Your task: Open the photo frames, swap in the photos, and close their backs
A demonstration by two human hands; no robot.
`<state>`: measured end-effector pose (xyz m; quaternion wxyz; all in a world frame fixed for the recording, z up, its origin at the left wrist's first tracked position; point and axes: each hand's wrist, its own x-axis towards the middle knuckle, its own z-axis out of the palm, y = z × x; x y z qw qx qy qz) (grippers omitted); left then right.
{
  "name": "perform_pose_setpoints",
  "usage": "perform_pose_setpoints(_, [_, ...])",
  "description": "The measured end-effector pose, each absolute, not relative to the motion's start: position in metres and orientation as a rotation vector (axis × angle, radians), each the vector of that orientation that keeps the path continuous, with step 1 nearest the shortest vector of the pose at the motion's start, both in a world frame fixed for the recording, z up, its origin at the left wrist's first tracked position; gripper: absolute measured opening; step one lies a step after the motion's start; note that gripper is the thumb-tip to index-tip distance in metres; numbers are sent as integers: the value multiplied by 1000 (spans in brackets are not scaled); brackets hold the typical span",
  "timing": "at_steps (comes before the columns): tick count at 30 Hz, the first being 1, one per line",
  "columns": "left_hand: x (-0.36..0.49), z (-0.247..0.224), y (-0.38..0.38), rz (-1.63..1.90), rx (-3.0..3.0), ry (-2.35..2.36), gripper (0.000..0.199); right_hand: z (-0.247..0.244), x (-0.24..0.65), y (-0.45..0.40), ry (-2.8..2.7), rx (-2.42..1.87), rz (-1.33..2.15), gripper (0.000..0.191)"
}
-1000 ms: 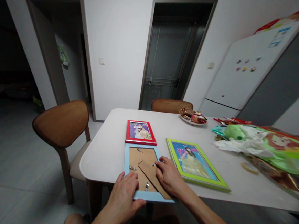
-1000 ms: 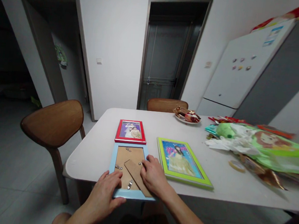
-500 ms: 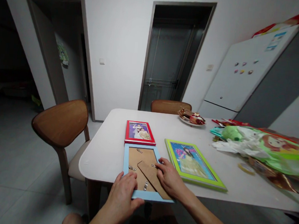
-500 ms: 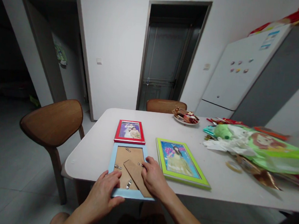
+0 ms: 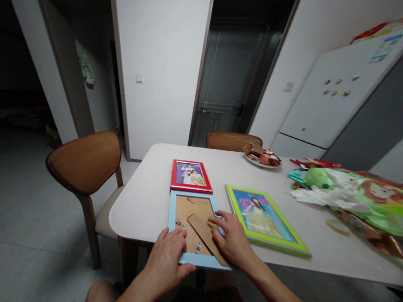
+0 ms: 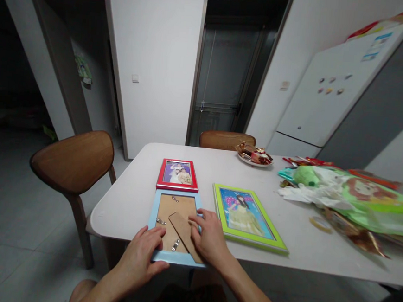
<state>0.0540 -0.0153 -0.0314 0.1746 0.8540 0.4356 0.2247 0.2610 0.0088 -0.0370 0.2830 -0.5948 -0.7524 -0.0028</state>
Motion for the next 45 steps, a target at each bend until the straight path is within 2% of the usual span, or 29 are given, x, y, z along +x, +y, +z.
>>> perform_pose_setpoints(6, [52,-31,-17,639,2415,1228,28,-21,241,-27,-2353,-1207,179,21])
perform_pose_setpoints(20, [52,-30,-15,632,2397,1231,28,-17,236,-29,-2373,-1210,224,21])
perform_pose_setpoints(24, [51,-33,-14,643,2393,1212,26,-18,223,-7,-2294,-1293,231,25])
perform_pose_setpoints(30, [51,-33,-13,633,2389,1208,27,-23,198,37,-2227,-1455,242,18])
perform_pose_setpoints(39, [51,-32,-15,664,2395,1209,25,-23,187,41,-2200,-1535,156,17])
perform_pose_setpoints(45, [51,-33,-14,678,2381,1230,28,-27,185,41,-2305,-1399,176,17])
